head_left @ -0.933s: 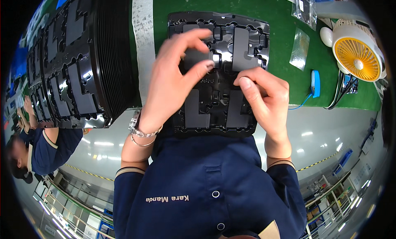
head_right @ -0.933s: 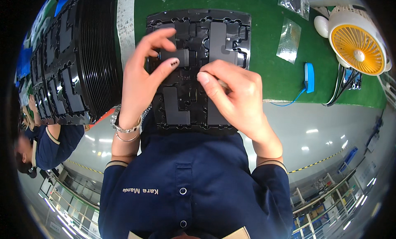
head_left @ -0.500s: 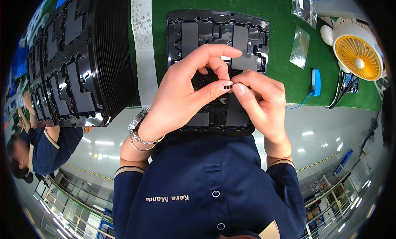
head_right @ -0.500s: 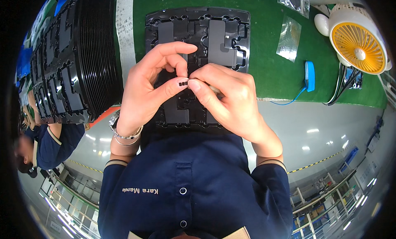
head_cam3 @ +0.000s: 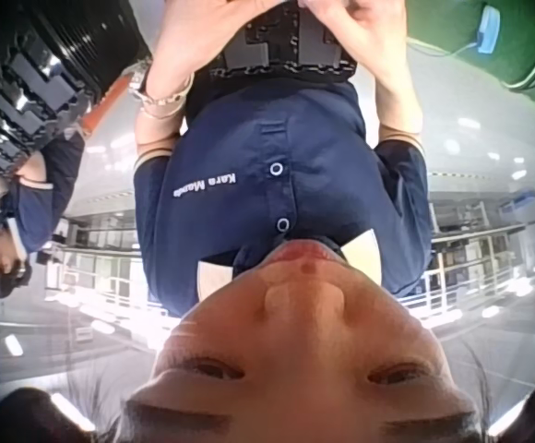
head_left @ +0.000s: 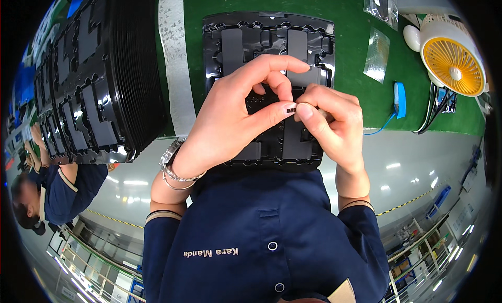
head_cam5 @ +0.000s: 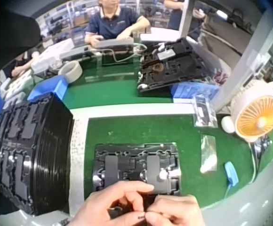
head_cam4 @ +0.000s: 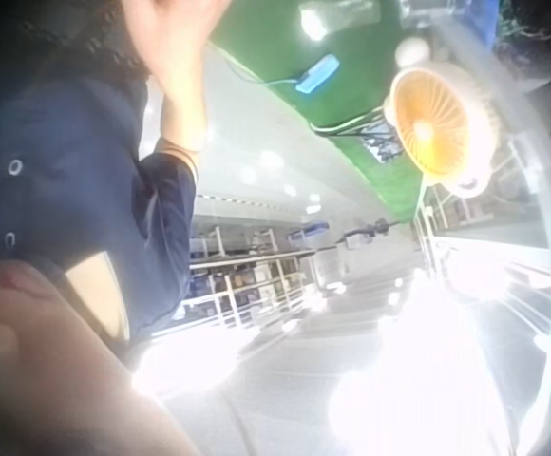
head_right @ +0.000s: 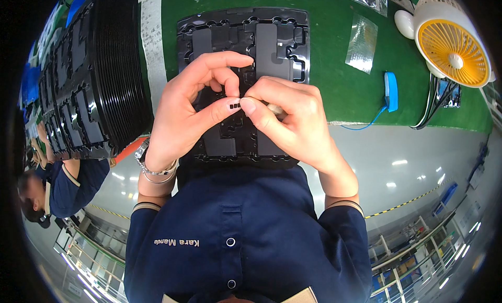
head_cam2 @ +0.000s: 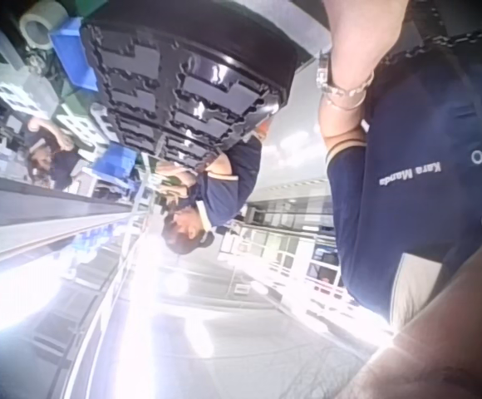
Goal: The recorder is placing small black plastic housing components into a tray at an industrial assembly line.
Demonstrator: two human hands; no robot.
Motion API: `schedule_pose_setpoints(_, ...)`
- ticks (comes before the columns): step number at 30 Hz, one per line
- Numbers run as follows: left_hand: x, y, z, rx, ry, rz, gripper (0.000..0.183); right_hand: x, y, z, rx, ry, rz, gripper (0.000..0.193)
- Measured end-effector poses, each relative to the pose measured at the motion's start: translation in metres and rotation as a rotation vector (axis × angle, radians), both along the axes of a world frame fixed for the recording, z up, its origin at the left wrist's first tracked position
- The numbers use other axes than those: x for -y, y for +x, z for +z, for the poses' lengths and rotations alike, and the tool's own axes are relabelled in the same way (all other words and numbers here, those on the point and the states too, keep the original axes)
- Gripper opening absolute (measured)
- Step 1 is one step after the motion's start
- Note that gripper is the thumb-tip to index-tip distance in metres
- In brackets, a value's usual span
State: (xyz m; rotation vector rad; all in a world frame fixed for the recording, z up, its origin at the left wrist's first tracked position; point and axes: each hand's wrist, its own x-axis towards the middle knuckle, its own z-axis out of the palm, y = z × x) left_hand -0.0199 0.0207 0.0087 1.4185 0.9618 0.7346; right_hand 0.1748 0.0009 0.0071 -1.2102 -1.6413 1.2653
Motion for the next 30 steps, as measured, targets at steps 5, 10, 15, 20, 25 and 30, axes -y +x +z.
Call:
schedule_pose_setpoints(5, -0.002, 0.005, 0.000, -0.017, 0.023, -0.021, 0.041, 0.002, 0.003, -0.001, 0.019, 0.029, -0.009, 0.015)
schedule_pose_setpoints(10, -0.002, 0.014, -0.004, 0.023, -0.066, -0.030, 0.035, -0.001, 0.011, -0.001, 0.064, 0.161, -0.037, 0.012)
schedule_pose_setpoints(15, -0.029, 0.029, -0.031, -0.509, 0.561, 0.069, 0.029, 0.001, 0.024, -0.003, -0.008, 0.159, -0.218, 0.012)
schedule_pose_setpoints(20, -0.045, 0.050, -0.055, -0.772, 0.810, 0.091, 0.032, 0.004, 0.026, -0.002, -0.026, 0.077, -0.241, 0.015)
schedule_pose_setpoints(25, -0.049, 0.052, -0.061, -0.674, 0.786, 0.126, 0.034, 0.008, 0.029, -0.006, -0.028, 0.044, -0.247, 0.017)
schedule_pose_setpoints(30, -0.036, 0.044, -0.028, -0.281, 0.049, 0.034, 0.034, 0.009, 0.031, -0.002, 0.000, -0.009, -0.297, 0.017)
